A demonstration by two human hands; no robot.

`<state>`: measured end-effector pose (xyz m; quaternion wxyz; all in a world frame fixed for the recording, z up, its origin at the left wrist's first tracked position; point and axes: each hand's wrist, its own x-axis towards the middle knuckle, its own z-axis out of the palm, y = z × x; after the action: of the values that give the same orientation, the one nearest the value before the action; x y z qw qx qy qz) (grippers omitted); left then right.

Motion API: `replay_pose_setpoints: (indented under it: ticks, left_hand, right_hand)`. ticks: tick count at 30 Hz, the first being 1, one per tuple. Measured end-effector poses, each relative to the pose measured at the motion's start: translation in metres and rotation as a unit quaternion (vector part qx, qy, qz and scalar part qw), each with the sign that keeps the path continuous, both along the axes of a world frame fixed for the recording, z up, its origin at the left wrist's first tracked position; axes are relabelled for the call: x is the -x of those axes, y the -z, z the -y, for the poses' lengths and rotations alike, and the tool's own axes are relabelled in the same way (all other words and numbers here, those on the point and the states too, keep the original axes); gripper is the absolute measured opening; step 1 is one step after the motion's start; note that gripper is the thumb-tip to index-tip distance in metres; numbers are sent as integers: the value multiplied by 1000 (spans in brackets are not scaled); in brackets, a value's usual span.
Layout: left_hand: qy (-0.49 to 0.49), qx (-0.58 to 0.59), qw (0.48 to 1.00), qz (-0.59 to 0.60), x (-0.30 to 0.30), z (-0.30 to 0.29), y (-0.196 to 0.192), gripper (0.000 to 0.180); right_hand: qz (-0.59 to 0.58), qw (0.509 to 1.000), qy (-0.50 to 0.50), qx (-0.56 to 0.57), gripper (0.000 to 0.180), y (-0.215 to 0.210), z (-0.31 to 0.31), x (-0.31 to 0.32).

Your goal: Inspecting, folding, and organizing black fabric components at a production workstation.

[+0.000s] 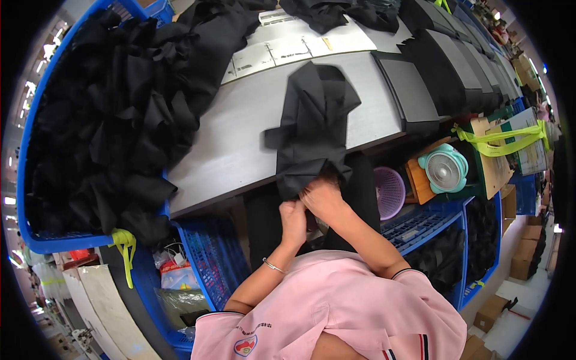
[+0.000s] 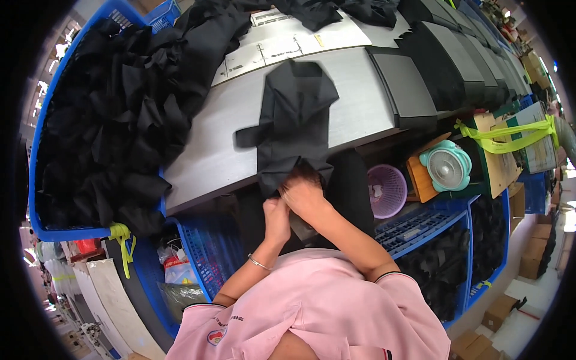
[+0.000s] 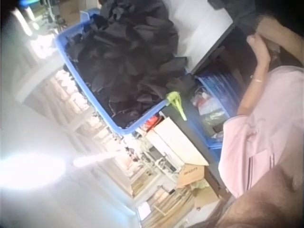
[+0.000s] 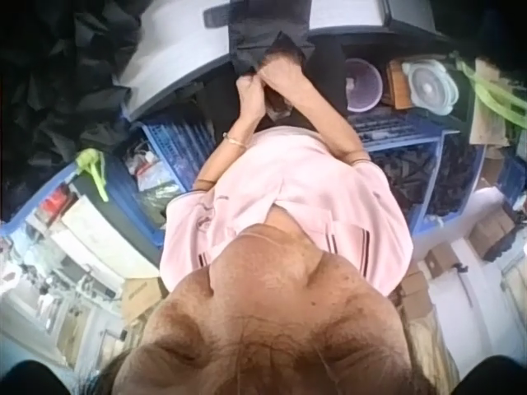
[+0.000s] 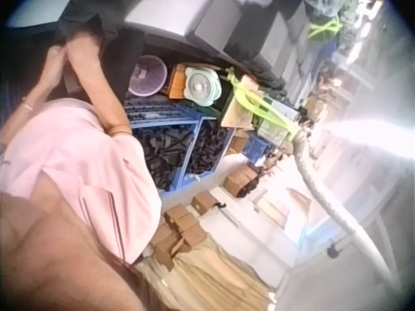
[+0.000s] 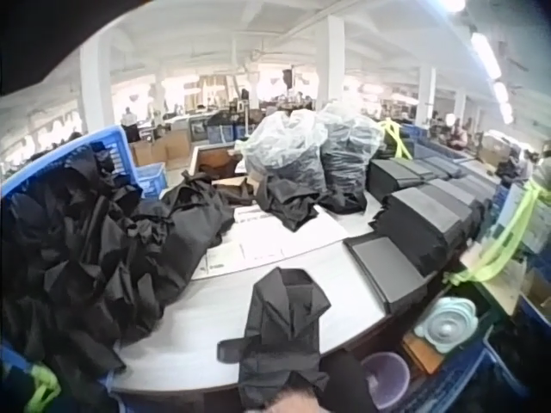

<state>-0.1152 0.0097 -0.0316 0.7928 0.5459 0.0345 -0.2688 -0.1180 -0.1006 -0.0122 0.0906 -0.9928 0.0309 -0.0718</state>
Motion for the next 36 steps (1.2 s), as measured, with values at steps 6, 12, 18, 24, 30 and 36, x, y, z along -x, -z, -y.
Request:
replay_pose_setpoints:
  ticks: [6, 12, 18, 24, 30, 36]
  left_hand:
    - [128, -84, 988, 22, 1, -34, -5, 33]
    - [72, -137, 947, 281, -68, -35, -75, 15]
    - [275, -210, 646, 680, -142, 33, -26, 46]
    - [272, -378, 561, 684, -157, 43, -11, 67]
    - [318, -418, 557, 643, -88, 58, -15, 109]
    - [394, -180, 702, 566, -13, 54, -44, 71]
  right_hand:
    - [-60, 992, 72, -82, 31, -13, -6, 4]
    - [-54, 992, 40, -111, 24, -13, 4, 28]
    - [-23, 992, -42, -121, 35, -16, 2, 40]
    - [184, 951, 185, -167, 77, -4, 18, 113]
    - [181, 785, 244, -540, 48, 27, 25, 108]
    - [289, 541, 336, -715, 29, 25, 35, 163]
